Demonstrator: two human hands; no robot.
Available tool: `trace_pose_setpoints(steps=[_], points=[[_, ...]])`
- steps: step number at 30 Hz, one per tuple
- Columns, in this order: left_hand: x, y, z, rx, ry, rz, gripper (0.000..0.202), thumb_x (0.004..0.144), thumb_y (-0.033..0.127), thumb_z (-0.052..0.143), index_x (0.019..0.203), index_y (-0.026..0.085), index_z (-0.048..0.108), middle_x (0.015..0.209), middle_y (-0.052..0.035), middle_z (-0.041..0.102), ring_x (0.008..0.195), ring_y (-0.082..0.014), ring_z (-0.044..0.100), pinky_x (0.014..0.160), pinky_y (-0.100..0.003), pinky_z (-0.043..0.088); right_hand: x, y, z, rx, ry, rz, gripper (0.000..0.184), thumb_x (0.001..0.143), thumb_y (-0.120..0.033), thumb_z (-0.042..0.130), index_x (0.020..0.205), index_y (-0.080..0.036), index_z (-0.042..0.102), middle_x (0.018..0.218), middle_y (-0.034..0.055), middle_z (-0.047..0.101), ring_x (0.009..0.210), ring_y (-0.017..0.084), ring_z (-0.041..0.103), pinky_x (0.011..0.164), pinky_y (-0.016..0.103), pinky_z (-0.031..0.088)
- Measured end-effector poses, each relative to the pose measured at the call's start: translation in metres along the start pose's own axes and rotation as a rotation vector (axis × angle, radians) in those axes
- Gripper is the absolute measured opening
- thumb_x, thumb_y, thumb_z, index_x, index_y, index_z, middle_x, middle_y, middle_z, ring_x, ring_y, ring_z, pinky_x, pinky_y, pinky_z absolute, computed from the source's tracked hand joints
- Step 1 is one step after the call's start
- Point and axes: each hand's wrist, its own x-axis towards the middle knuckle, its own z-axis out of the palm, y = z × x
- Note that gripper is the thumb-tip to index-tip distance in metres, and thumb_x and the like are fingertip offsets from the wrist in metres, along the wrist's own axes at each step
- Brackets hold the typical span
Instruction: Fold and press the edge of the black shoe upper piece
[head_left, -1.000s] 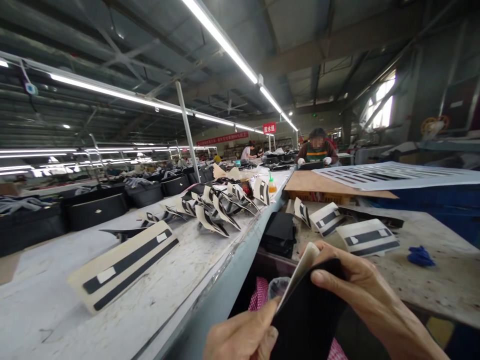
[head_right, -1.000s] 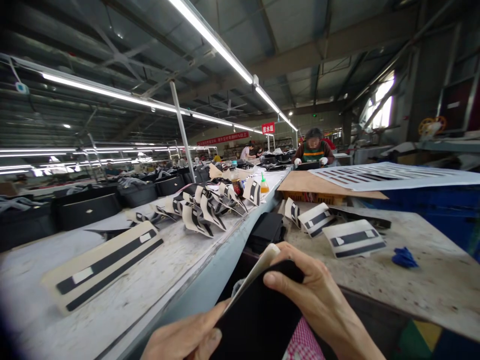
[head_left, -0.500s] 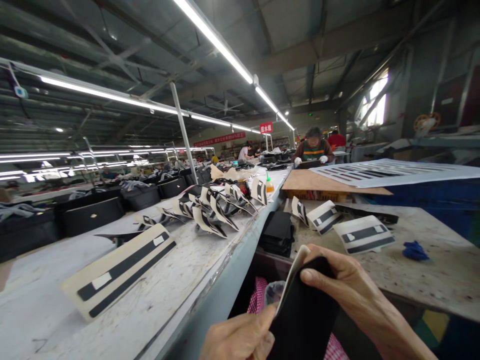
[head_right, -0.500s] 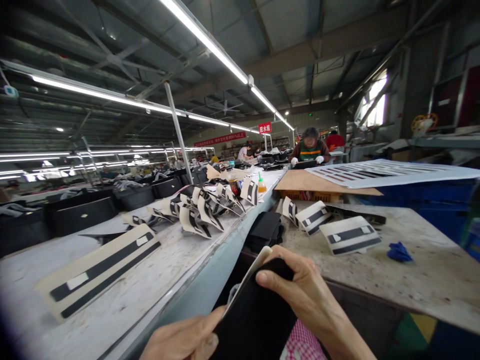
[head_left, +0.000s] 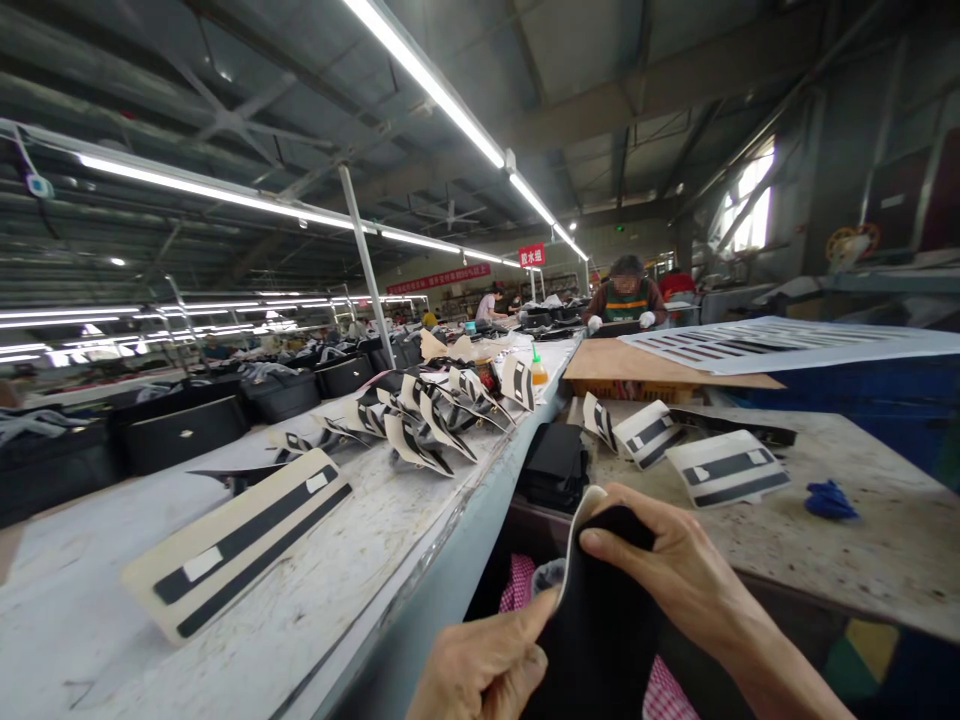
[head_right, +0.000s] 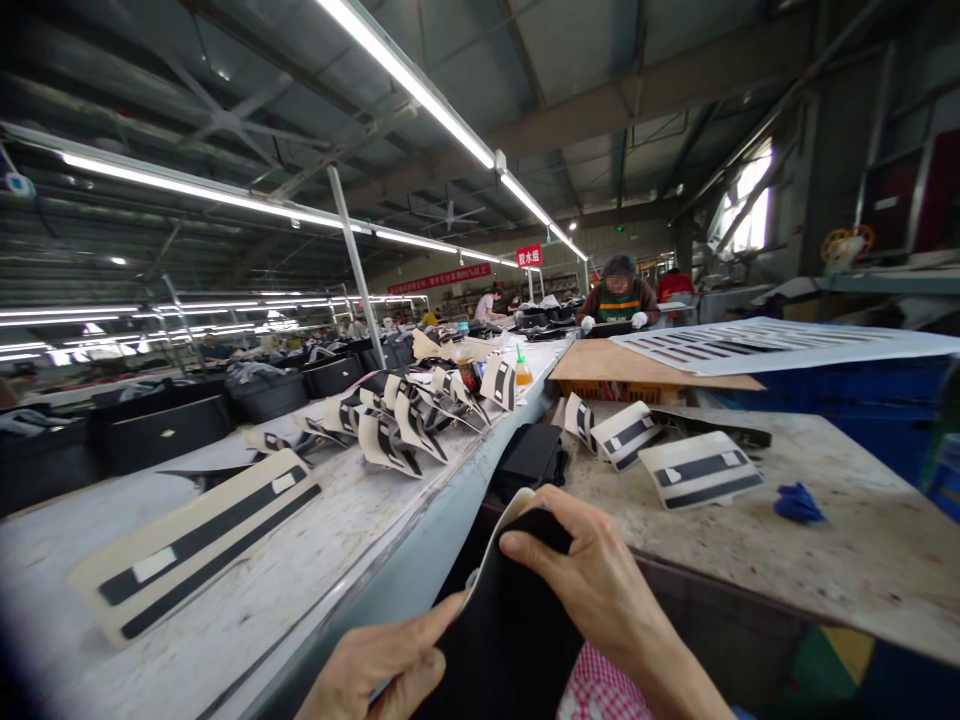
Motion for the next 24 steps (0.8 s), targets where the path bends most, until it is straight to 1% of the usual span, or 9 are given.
trace_pose_setpoints(steps=[2, 5, 9, 11, 14, 17, 20, 22, 24], points=[[0.004, 0.002, -0.001, -0.067, 0.024, -0.036, 0.038, 0.096, 0.022, 0.05, 0.127, 0.023, 0.071, 0.093, -0.0048, 0.078, 0.076, -0.0183, 0.071, 0.077, -0.024, 0.055, 0.002, -0.003, 0.001, -0.047, 0.016, -0.037, 0.017, 0.087, -0.034, 0.067, 0.074, -0.023, 0.066, 0.069, -0.0056, 0.062, 0.067, 0.015, 0.059, 0.062, 0.022, 0.044], [0.013, 0.008, 0.0, -0.127, 0.028, -0.101, 0.038, 0.093, 0.018, 0.05, 0.121, 0.024, 0.074, 0.094, -0.002, 0.079, 0.084, -0.0194, 0.072, 0.081, -0.024, 0.053, 0.003, -0.008, 0.003, -0.086, 0.025, -0.091, 0.014, 0.088, -0.029, 0.066, 0.075, -0.024, 0.066, 0.071, -0.0053, 0.062, 0.069, 0.015, 0.06, 0.065, 0.022, 0.045], [0.026, 0.015, 0.01, -0.082, 0.054, -0.182, 0.034, 0.096, 0.028, 0.046, 0.111, 0.017, 0.074, 0.083, -0.0029, 0.074, 0.078, -0.0197, 0.069, 0.07, -0.024, 0.049, -0.001, -0.013, 0.004, -0.132, 0.019, -0.172, 0.016, 0.091, -0.024, 0.064, 0.075, -0.024, 0.065, 0.074, -0.0044, 0.062, 0.07, 0.015, 0.061, 0.066, 0.023, 0.046], [0.031, 0.015, 0.019, -0.008, 0.11, -0.167, 0.037, 0.098, 0.034, 0.042, 0.106, 0.015, 0.073, 0.076, -0.0033, 0.069, 0.072, -0.0193, 0.067, 0.066, -0.025, 0.047, -0.003, -0.013, 0.005, -0.137, 0.0, -0.189, 0.015, 0.092, -0.023, 0.063, 0.077, -0.024, 0.064, 0.075, -0.0044, 0.062, 0.072, 0.015, 0.061, 0.067, 0.022, 0.047], [0.034, 0.011, 0.031, 0.097, 0.186, -0.13, 0.038, 0.099, 0.032, 0.037, 0.099, 0.015, 0.071, 0.072, -0.0037, 0.069, 0.065, -0.0191, 0.066, 0.062, -0.026, 0.043, -0.004, -0.008, 0.006, -0.151, -0.045, -0.202, 0.015, 0.093, -0.022, 0.063, 0.078, -0.024, 0.063, 0.078, -0.0028, 0.063, 0.074, 0.016, 0.063, 0.069, 0.024, 0.049], [0.035, 0.005, 0.04, 0.146, 0.288, -0.121, 0.035, 0.099, 0.026, 0.036, 0.097, 0.018, 0.07, 0.075, -0.0043, 0.073, 0.063, -0.0187, 0.066, 0.061, -0.026, 0.043, -0.005, 0.003, 0.01, -0.287, 0.059, -0.309, 0.011, 0.09, -0.019, 0.063, 0.082, -0.025, 0.066, 0.115, 0.0059, 0.062, 0.106, 0.026, 0.06, 0.088, 0.039, 0.049], [0.033, -0.004, 0.044, 0.15, 0.414, -0.091, 0.031, 0.1, 0.024, 0.038, 0.1, 0.022, 0.069, 0.077, -0.0018, 0.076, 0.062, -0.0177, 0.069, 0.06, -0.025, 0.046, -0.009, 0.015, 0.015, -0.477, 0.236, -0.552, 0.011, 0.09, -0.015, 0.063, 0.09, -0.025, 0.069, 0.151, 0.0097, 0.037, 0.138, 0.036, 0.035, 0.104, 0.055, 0.036], [0.031, -0.01, 0.044, 0.169, 0.496, -0.043, 0.03, 0.099, 0.023, 0.039, 0.102, 0.023, 0.069, 0.08, -0.0009, 0.077, 0.066, -0.0179, 0.072, 0.061, -0.024, 0.048, -0.013, 0.022, 0.016, -0.527, 0.222, -0.691, 0.014, 0.092, -0.014, 0.061, 0.1, -0.023, 0.068, 0.156, 0.0107, 0.029, 0.143, 0.036, 0.027, 0.108, 0.053, 0.034], [0.028, -0.015, 0.044, 0.216, 0.559, -0.003, 0.03, 0.098, 0.022, 0.04, 0.106, 0.023, 0.069, 0.087, -0.0026, 0.079, 0.075, -0.0195, 0.076, 0.064, -0.025, 0.051, -0.017, 0.026, 0.015, -0.513, 0.129, -0.749, 0.02, 0.093, -0.012, 0.06, 0.11, -0.021, 0.066, 0.154, 0.0116, 0.033, 0.14, 0.032, 0.033, 0.106, 0.044, 0.04]])
